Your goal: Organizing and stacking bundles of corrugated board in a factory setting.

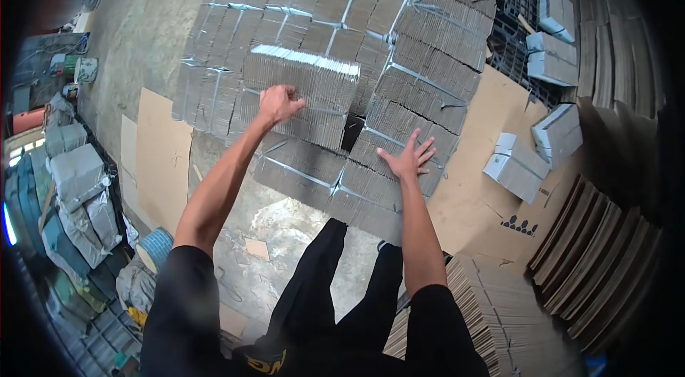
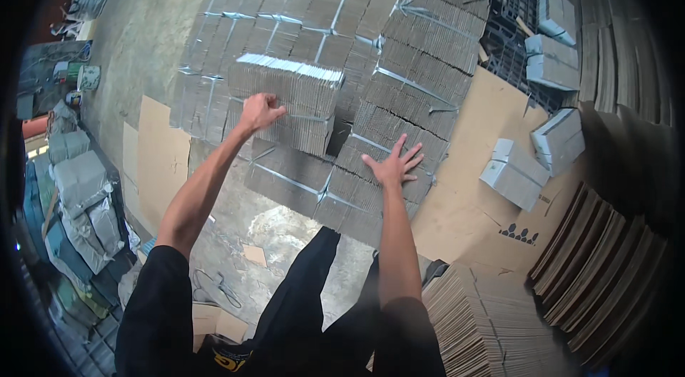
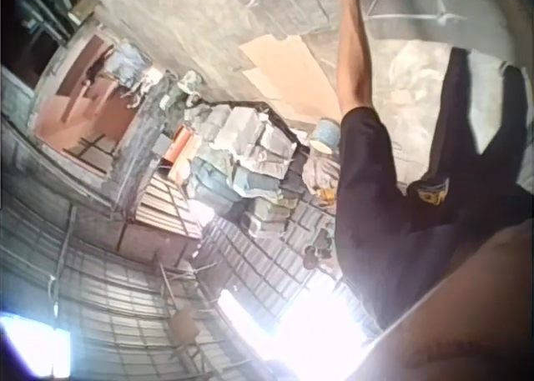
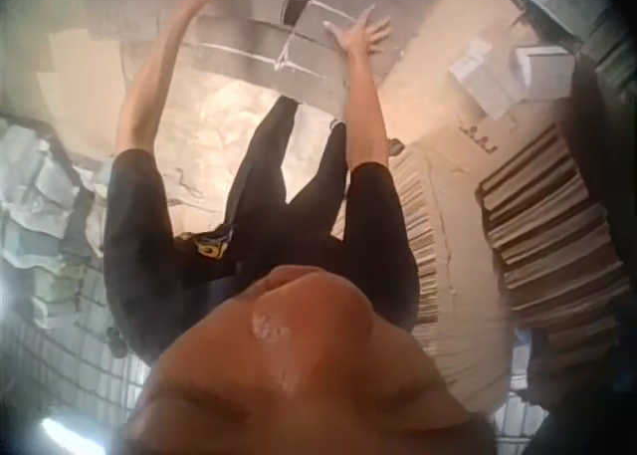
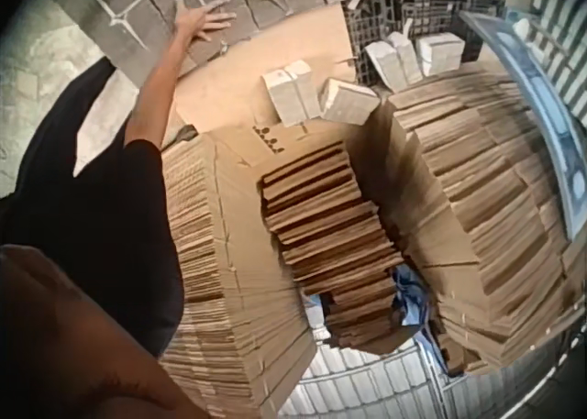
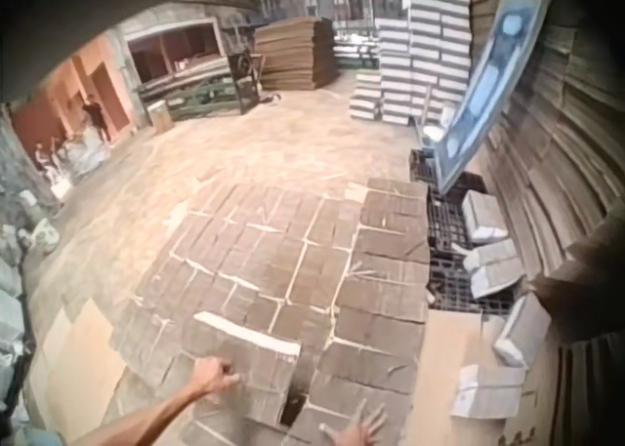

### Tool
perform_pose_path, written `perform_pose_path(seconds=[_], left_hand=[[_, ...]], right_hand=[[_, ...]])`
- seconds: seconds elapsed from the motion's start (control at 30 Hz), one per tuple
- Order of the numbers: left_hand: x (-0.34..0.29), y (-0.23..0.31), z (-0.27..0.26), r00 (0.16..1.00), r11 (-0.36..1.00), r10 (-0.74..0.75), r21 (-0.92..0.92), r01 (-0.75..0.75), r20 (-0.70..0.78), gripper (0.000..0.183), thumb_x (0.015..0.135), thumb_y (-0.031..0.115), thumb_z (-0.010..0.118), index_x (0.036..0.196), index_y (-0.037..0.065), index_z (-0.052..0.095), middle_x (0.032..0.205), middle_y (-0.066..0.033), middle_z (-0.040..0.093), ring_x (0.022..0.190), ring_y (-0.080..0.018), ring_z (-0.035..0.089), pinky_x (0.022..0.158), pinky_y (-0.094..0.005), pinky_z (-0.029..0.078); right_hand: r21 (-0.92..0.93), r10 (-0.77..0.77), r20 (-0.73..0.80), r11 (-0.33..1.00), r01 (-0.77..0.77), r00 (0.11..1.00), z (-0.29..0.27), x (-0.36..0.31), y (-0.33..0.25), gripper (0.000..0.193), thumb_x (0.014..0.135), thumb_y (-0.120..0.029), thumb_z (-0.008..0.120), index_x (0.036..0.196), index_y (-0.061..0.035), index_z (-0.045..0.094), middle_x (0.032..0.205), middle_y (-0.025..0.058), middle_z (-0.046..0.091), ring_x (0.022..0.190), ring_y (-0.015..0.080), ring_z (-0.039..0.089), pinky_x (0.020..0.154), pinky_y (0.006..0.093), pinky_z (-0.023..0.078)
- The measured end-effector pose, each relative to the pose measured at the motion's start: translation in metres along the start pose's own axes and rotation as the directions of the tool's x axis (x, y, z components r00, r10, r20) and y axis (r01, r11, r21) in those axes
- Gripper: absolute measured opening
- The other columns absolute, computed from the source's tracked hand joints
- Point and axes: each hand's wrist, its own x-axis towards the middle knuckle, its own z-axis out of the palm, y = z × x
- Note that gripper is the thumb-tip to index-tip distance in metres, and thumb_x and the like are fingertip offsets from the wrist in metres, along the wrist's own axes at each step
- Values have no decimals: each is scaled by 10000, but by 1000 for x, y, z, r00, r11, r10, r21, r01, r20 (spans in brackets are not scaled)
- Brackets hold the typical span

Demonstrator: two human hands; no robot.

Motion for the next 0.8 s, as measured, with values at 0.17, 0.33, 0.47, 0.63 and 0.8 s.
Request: perform_pose_path(seconds=[0.17, 0.33, 0.47, 0.63, 0.8], left_hand=[[67, 9, 53, 972, 991, -96, 117, 72, 217, 395, 710, 409, 663, 856, 44, 702, 890, -210, 681, 909, -356, 647, 887, -469, 433], [107, 32, 65, 918, 971, -171, 220, 96, 357, 424, 744, 381, 654, 979, 29, 692, 1040, -231, 664, 1035, -377, 619, 965, -491, 412], [116, 38, 46, 848, 947, -263, 291, 136, 461, 407, 752, 322, 654, 1037, 33, 684, 1098, -190, 665, 1075, -344, 621, 928, -455, 469], [130, 47, 51, 809, 951, -226, 304, 62, 542, 312, 662, 178, 636, 951, 105, 728, 1023, -149, 692, 1000, -307, 661, 806, -405, 538], [130, 62, 19, 683, 919, -367, 359, 161, 632, 372, 720, 196, 624, 1076, 112, 694, 1129, -96, 675, 1084, -268, 635, 826, -415, 523]], right_hand=[[-21, 86, 53, 996, -85, 995, 32, 39, -2, 1498, 498, -607, 845, 1470, -227, -230, 1451, 267, -360, 1335, 504, -301, 939, 814, -8], [-65, 157, 157, 987, -148, 975, 31, 44, -11, 1513, 495, -618, 843, 1467, -198, -238, 1432, 288, -374, 1312, 522, -324, 934, 815, -6], [-124, 176, 199, 980, -153, 964, 28, 49, -27, 1497, 507, -638, 829, 1473, -188, -222, 1452, 292, -337, 1319, 541, -293, 937, 814, 28], [-253, 233, 141, 948, -192, 962, 18, 49, -25, 1494, 489, -733, 770, 1480, -181, -202, 1479, 294, -284, 1358, 528, -222, 948, 806, 110], [-231, 258, 135, 947, -223, 957, 23, 48, -30, 1533, 480, -639, 839, 1453, -208, -265, 1466, 264, -336, 1368, 498, -234, 966, 789, 140]])
